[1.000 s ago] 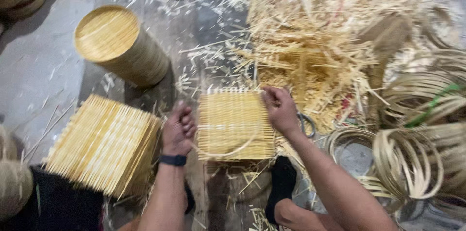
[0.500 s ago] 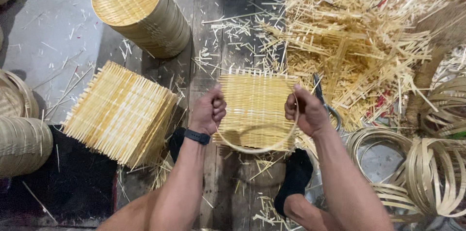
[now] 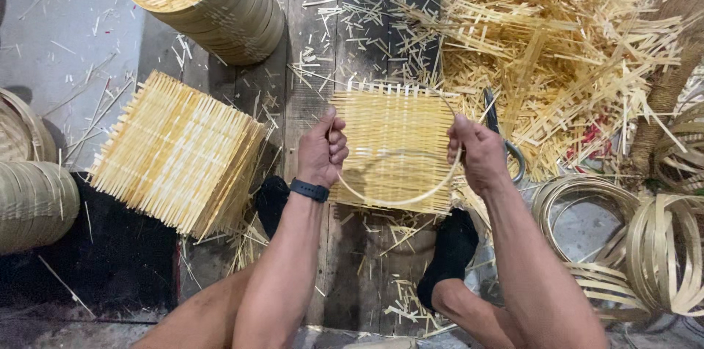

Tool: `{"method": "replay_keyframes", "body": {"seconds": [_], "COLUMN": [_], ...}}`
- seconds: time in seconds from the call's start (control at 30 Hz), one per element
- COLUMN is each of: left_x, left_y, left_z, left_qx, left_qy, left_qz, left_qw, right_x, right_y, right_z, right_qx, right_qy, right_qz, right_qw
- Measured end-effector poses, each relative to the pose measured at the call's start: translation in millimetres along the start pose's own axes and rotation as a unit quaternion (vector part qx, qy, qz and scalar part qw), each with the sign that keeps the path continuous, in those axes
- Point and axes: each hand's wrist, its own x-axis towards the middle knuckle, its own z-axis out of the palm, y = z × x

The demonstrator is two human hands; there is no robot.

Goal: The person uses shears to trim bamboo strips around circular and square woven bamboo components. The person then places a circular bamboo frame onto a square woven sheet and uses shears to cut the woven sheet into a circular shape matching the frame.

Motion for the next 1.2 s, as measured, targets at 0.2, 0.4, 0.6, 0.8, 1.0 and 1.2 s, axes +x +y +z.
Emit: {"method": "replay_keyframes", "body": {"seconds": [0.2, 0.4, 0.6, 0.8, 1.0, 1.2], "left_x": [17.0, 59.3, 50.9, 58.3, 74.3, 76.7], "left_y": [-26.7, -74.6, -72.2, -65.6, -69.6, -73.9], "left_z": [-14.2, -63.2, -75.8, -66.9, -78.0, -89.1], "left_qx": [0.007, 0.373, 0.609, 0.572, 0.582, 0.573], "left_qy": [0.105, 0.211, 0.181, 0.226, 0.243, 0.224], "left_qz": [0.062, 0.197, 0.247, 0.141, 0.136, 0.164], "left_qw": [0.993, 0.882, 0.732, 0.776, 0.764, 0.771], "right_x": [7.8, 22.4, 28.8, 31.1, 39.2, 38.2], "right_y": [15.1, 60.6, 91.4, 87.5, 89.3, 87.4], "right_z": [-5.1, 0.6, -7.6, -7.6, -9.6, -9.3], "right_qx": [-0.243, -0.361, -0.397, -0.388, -0.395, -0.38], "right_qy": [0.08, 0.113, 0.141, 0.172, 0.177, 0.177], "right_qz": [0.018, -0.046, -0.16, -0.105, -0.127, -0.101], "right_qw": [0.967, 0.925, 0.893, 0.899, 0.893, 0.902]}}
